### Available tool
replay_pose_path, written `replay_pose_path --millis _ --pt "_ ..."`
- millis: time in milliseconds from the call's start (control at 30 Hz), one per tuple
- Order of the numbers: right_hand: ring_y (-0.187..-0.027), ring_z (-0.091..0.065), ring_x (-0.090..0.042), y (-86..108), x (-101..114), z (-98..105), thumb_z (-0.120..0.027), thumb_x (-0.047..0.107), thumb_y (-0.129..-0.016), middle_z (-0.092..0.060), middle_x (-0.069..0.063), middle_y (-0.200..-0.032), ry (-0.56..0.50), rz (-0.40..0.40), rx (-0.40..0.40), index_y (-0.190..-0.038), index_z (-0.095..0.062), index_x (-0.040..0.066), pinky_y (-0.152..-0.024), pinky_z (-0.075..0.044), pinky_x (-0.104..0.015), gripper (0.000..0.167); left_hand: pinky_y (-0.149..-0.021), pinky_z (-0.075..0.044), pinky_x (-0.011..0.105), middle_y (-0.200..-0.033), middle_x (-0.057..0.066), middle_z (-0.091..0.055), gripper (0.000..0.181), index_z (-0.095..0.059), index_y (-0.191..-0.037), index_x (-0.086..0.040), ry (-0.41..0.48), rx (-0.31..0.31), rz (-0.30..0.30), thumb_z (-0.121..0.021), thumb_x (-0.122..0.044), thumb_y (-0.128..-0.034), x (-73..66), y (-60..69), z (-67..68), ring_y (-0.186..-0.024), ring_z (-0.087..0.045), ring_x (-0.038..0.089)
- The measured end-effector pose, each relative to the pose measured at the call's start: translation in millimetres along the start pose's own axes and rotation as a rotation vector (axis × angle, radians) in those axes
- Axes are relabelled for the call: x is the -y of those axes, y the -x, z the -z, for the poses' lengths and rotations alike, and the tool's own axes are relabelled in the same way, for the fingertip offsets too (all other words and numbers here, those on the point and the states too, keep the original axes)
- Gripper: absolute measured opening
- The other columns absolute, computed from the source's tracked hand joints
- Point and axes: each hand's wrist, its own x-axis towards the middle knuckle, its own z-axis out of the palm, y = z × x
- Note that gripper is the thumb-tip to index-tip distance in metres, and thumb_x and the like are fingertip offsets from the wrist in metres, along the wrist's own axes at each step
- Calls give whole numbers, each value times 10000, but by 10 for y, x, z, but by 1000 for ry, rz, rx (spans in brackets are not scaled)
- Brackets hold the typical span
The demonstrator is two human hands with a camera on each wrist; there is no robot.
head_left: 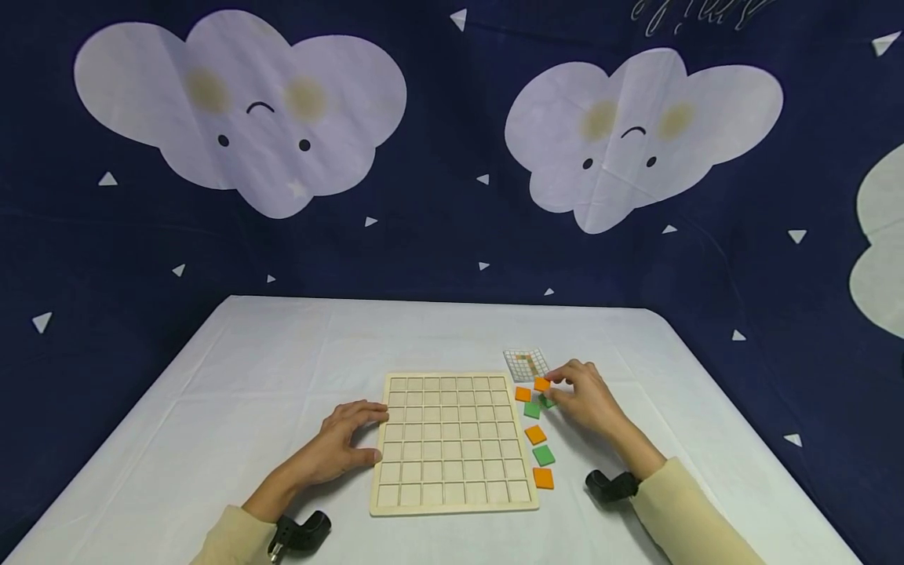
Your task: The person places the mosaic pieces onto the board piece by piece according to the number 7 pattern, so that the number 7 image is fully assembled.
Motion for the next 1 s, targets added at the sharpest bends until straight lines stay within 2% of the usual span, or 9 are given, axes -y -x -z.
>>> replay_pose_path --millis 200,467,667,800,1000 --pt "-913 -459 -209 7 162 -47 -707 168 -804 -622 -28 -967 -7 34 4 -1046 -714 114 -765 -366 -326 249 -1061 -98 579 -1400 64 -479 528 -592 -1237 -96 3 -8 -1 -765 -186 -747 -7 -1 -2 -1361 -268 352" --pt "-905 -462 -247 31 421 -97 -708 177 -811 -616 -19 -972 -50 94 20 -1036 -710 123 -748 -354 -318 231 -1056 -101 586 -1401 79 -477 535 -586 -1245 -85 -4 -11 -11 -762 -182 -749 -3 4 -5 -1362 -270 361" --pt "-928 -449 -175 40 570 -161 -703 184 -819 -607 14 -983 -62 136 37 -1032 -707 143 -786 -379 -330 218 -1052 -113 581 -1399 83 -480 541 -582 -1251 -69 -7 -15 -34 -759 -189 -754 12 7 -11 -1349 -303 368" --pt "-940 -435 -151 45 641 -205 -703 192 -824 -599 33 -984 -69 146 50 -1038 -707 156 -797 -378 -332 218 -1021 -164 509 -1394 57 -494 540 -589 -1247 -71 -33 -27 -49 -763 -194 -750 14 7 -17 -1312 -355 320" --pt "-937 -431 -150 53 712 -260 -715 168 -809 -602 28 -962 -95 178 55 -1013 -707 143 -806 -371 -345 205 -887 -218 395 -1380 19 -514 524 -613 -1225 -101 -85 -49 -46 -771 -227 -741 0 5 -15 -1209 -393 229"
